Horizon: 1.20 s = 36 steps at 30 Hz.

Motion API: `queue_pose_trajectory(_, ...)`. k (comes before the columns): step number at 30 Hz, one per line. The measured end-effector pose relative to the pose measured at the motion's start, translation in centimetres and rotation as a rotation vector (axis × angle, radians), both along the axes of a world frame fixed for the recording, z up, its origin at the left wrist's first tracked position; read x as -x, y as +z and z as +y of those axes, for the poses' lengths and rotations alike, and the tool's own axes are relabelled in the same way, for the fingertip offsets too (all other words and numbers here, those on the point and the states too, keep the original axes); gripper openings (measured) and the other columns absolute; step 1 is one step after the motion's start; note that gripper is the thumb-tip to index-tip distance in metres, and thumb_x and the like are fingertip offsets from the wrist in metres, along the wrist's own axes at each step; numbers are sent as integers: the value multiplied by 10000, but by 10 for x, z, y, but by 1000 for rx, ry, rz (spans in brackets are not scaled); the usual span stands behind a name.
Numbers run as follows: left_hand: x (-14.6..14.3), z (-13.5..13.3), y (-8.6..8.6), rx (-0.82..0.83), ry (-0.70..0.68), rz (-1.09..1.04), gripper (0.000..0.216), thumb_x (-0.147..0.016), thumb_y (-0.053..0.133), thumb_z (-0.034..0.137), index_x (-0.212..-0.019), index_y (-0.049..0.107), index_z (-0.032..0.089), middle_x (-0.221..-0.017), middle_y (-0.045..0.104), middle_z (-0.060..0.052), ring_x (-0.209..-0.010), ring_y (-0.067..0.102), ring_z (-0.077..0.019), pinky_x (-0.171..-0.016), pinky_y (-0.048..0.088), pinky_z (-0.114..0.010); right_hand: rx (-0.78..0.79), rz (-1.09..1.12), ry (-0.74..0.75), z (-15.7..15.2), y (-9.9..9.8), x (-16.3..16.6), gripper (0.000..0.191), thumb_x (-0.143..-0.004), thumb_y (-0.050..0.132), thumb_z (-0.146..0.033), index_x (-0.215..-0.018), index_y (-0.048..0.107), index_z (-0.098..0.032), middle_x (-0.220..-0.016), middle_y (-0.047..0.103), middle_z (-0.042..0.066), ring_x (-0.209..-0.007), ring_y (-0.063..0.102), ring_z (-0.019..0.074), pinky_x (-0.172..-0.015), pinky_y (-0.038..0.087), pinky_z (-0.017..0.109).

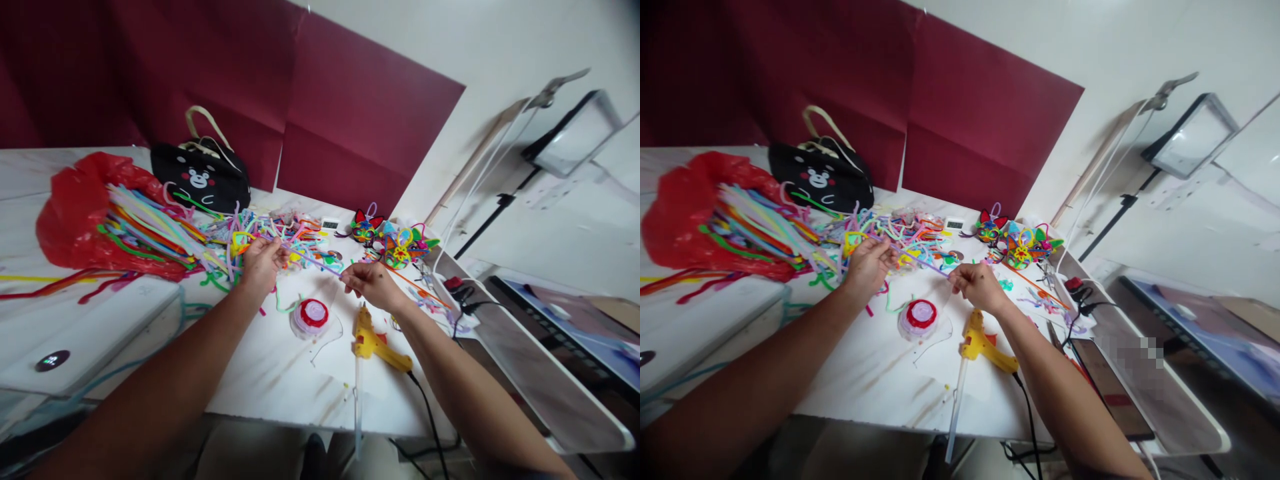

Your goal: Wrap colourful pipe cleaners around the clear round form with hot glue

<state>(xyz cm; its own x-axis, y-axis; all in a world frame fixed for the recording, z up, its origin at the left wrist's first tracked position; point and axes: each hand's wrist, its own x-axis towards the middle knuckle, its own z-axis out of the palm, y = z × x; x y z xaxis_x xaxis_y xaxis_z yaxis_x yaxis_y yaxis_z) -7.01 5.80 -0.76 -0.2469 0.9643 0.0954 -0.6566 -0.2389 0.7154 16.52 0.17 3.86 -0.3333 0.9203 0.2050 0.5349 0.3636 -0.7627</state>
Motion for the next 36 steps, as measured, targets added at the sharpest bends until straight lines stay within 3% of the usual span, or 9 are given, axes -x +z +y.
queue_pose_trajectory(4, -1, 1, 1, 20, -16, -18, 315, -734, 780, 168, -700, 467, 184, -528, 580, 66, -495, 620, -85, -513, 486, -173, -72, -58, -49, -8, 1, -1, 102, -802, 591, -191, -768, 683, -163, -618, 676, 13, -463, 550, 100, -494, 417, 216)
queue_pose_trajectory(9, 1, 3, 2, 28, -5, 7, 263, -828, 689, 178, -738, 443, 196, -506, 560, 78, -462, 607, -81, -497, 470, -166, -81, -73, -73, -16, -4, -5, 177, -751, 550, -79, -799, 693, -171, -626, 679, 0, -479, 625, 114, -515, 450, 214)
queue_pose_trajectory(15, -2, -5, 6, -35, -105, 206, 187, -883, 614, 281, -863, 438, 220, -565, 578, 76, -513, 659, -117, -510, 498, -199, -40, 75, -157, -19, -10, -19, 45, -754, 609, -214, -771, 632, -180, -597, 642, -5, -510, 679, 157, -467, 503, 228)
queue_pose_trajectory(19, -9, -17, 9, -103, -287, 557, 306, -834, 654, 434, -950, 460, 227, -740, 670, 25, -548, 671, -139, -452, 455, -203, 1, 260, -255, -19, -11, -34, 228, -729, 673, -389, -772, 585, -183, -651, 648, 1, -555, 707, 172, -449, 533, 235)
queue_pose_trajectory(22, -7, -23, 11, -165, -445, 900, 298, -757, 713, 388, -920, 555, 195, -793, 700, -14, -587, 650, -131, -481, 445, -201, 30, 372, -305, -20, -12, -45, 327, -659, 750, -444, -763, 586, -181, -646, 652, -8, -535, 693, 157, -440, 528, 225)
queue_pose_trajectory(25, 4, -25, 13, -193, -554, 1170, 189, -708, 693, 311, -832, 633, 182, -777, 700, -22, -718, 667, -171, -619, 504, -249, 59, 452, -330, -23, -15, -52, 386, -594, 814, -462, -750, 608, -175, -623, 652, -15, -506, 672, 144, -430, 521, 221)
queue_pose_trajectory(28, 17, -26, 15, -198, -609, 1437, 194, -609, 675, 222, -800, 684, 192, -817, 710, -21, -806, 660, -198, -694, 505, -265, 80, 511, -339, -25, -16, -56, 410, -562, 846, -461, -749, 621, -174, -619, 659, -17, -502, 668, 140, -425, 512, 216)
queue_pose_trajectory(32, 21, -26, 12, -186, -670, 1736, 338, -463, 728, 175, -799, 728, 215, -802, 688, 5, -774, 633, -196, -641, 473, -243, 93, 554, -347, -28, -17, -61, 394, -565, 862, -430, -769, 647, -171, -646, 678, -9, -511, 667, 135, -439, 515, 216)
queue_pose_trajectory(36, 19, -23, 12, -188, -662, 1931, 114, -536, 703, 170, -642, 683, 207, -676, 651, 30, -677, 614, -165, -605, 428, -232, 92, 572, -353, -29, -19, -66, 370, -570, 864, -423, -747, 658, -172, -635, 667, -15, -496, 650, 122, -443, 516, 215)
